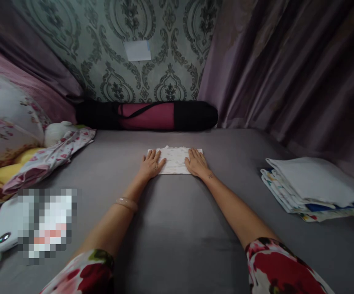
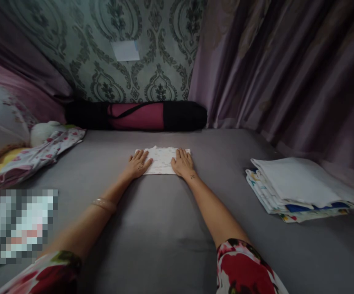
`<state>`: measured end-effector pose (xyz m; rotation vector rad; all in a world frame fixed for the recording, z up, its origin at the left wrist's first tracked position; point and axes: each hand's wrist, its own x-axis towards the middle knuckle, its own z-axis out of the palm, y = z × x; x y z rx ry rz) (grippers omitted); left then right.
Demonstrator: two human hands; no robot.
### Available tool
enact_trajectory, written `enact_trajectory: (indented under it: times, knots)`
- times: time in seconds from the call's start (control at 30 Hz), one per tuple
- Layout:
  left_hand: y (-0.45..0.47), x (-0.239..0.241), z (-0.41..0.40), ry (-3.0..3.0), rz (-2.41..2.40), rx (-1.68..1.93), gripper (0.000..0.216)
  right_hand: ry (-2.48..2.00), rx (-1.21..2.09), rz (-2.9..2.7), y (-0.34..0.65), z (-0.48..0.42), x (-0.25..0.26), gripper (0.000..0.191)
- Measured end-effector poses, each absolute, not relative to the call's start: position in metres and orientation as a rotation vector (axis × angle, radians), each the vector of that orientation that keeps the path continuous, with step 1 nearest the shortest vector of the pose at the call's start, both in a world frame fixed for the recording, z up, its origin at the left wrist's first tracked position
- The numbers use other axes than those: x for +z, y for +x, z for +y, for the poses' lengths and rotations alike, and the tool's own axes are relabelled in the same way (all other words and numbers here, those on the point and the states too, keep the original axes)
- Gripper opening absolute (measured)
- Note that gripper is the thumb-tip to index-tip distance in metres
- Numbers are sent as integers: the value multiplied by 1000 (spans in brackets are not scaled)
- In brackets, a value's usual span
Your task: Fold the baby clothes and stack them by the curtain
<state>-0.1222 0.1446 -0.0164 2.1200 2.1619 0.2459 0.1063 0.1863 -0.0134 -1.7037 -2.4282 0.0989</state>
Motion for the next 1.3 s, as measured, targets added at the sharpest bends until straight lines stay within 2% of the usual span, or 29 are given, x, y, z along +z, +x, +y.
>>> enact_trajectory:
  times: [0.4, 0.57, 0.67, 0.9, 1.17, 1.3]
  knots:
    - [-133, -9, 140, 2195, 2102, 122, 63, -1763, 121, -2435, 123, 188, -7, 63]
    - [-92, 6, 142, 2398, 2111, 290, 56, -1614, 49, -2479, 102, 188, 9, 58]
    - [-71, 0, 147, 2431, 2107, 335, 54, -1480, 65, -2522, 83, 184, 7, 57]
    - [-64, -25, 150, 2396, 2125, 295, 53, -1481, 127, -2537, 70, 177, -14, 57]
    - [-67, -11, 155, 2335, 2057, 185, 55, -1514, 240, -2590, 71, 185, -5, 57]
    - [-69, -8, 163, 2385, 2150, 359, 57, -1526, 173, -2493, 69, 193, 0, 57]
